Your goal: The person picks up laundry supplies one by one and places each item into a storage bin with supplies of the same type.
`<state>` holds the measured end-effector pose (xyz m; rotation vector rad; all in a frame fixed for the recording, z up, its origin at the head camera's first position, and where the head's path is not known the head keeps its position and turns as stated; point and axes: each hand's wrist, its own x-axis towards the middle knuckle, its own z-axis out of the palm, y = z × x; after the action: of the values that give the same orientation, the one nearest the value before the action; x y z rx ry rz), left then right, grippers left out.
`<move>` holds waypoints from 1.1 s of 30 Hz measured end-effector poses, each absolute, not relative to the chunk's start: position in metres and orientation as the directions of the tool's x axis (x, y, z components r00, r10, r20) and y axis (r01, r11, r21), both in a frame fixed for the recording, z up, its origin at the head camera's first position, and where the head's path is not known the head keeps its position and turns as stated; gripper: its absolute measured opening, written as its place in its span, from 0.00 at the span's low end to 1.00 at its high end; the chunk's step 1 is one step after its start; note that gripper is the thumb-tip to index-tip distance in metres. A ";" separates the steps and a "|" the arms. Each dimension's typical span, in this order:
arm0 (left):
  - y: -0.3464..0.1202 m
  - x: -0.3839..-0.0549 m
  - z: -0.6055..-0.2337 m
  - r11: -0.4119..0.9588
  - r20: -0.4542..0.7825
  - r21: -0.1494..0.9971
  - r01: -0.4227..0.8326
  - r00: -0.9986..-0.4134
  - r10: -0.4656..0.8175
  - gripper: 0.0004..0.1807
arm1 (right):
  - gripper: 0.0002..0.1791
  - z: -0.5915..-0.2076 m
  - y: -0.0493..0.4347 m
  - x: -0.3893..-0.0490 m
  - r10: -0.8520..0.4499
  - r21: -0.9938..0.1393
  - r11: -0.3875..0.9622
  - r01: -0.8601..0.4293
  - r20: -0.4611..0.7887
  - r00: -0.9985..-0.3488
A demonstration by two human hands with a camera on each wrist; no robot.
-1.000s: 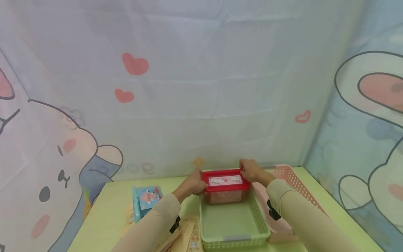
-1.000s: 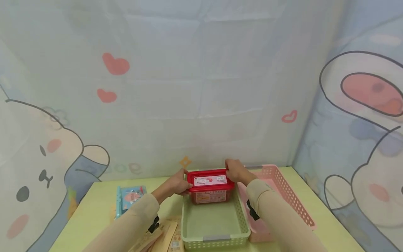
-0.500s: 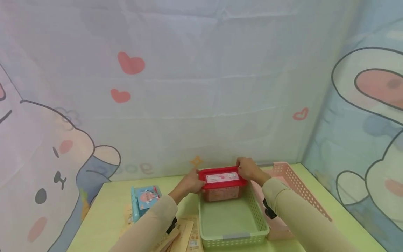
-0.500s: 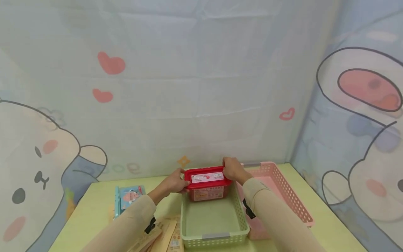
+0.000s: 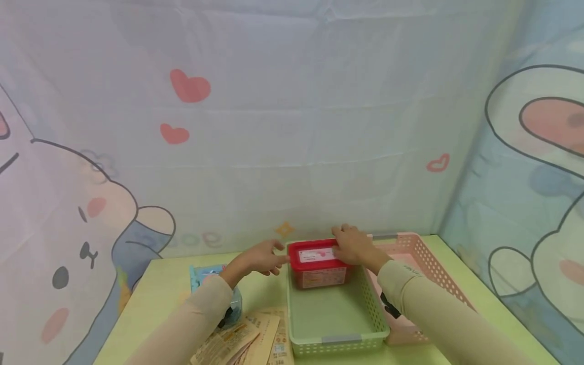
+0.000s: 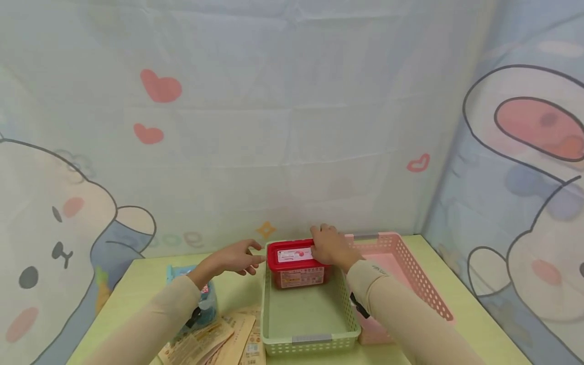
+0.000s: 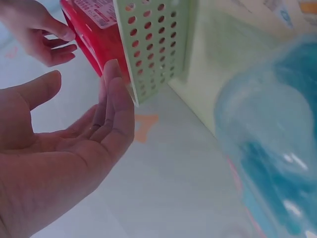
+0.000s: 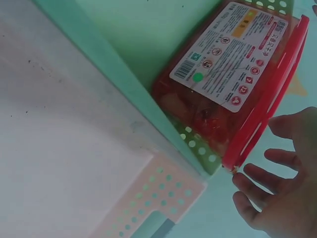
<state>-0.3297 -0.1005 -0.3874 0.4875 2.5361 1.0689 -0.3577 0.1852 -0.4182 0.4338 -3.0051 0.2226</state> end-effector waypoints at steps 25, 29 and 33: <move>-0.153 -0.338 -0.365 0.679 -0.185 0.706 0.202 -0.872 0.452 0.28 | 0.34 -0.407 0.161 -0.342 -0.363 -0.176 0.906 -0.385 0.146 -0.920; -0.161 -0.341 -0.368 0.700 -0.179 0.681 0.216 -0.877 0.445 0.28 | 0.35 -0.409 0.154 -0.340 -0.365 -0.175 0.905 -0.388 0.147 -0.919; -0.170 -0.342 -0.367 0.725 -0.172 0.648 0.232 -0.883 0.437 0.28 | 0.33 -0.411 0.150 -0.338 -0.382 -0.168 0.896 -0.411 0.179 -0.907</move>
<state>-0.3422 -0.1697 -0.3672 0.5226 2.6171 0.9215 -0.3377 0.1500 -0.4114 0.6140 -2.9206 0.3055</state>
